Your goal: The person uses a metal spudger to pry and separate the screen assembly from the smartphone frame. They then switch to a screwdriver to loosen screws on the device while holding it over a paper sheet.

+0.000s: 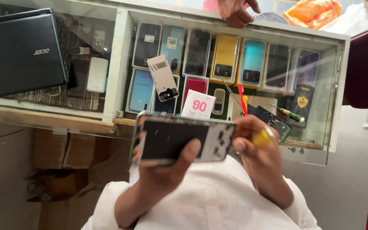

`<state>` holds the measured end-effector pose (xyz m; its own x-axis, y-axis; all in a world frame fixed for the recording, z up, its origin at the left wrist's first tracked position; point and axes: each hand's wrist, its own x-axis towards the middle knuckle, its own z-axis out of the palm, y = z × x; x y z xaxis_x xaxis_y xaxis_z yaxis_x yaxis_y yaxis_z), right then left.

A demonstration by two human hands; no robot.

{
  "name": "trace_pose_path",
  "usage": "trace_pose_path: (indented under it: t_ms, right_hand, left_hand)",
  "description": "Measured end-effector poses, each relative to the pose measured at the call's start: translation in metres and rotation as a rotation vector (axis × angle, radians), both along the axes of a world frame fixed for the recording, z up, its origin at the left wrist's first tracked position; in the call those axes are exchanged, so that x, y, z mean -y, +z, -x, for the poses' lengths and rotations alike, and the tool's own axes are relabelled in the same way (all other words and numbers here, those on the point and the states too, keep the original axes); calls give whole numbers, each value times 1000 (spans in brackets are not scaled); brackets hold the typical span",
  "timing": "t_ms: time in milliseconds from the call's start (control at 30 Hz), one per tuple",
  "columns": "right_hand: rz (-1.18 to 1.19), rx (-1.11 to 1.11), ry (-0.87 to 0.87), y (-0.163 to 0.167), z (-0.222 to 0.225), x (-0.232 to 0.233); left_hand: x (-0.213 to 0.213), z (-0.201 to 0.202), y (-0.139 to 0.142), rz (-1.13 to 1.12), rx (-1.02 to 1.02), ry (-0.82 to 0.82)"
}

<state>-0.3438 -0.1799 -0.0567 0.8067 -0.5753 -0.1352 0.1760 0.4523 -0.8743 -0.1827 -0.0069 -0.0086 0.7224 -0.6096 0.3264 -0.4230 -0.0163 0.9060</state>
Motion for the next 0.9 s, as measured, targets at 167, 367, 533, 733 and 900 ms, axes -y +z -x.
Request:
trace_pose_path:
  t_ms: [167, 367, 533, 733, 900]
  right_hand:
    - [85, -179, -40, -54, -25, 8]
    - [810, -453, -35, -76, -30, 2]
    - [1055, -596, -109, -96, -28, 1]
    - [615, -591, -190, -138, -7, 8]
    - [669, -612, -199, -148, -13, 5]
  left_hand:
    - [15, -2, -31, 31, -370, -55]
    - [15, -3, -68, -152, -219, -85]
    - [29, -8, -109, -176, -668, -58]
    - [36, -25, -173, -304, -808, -43]
    - [42, -37, -204, -420, -828, -117]
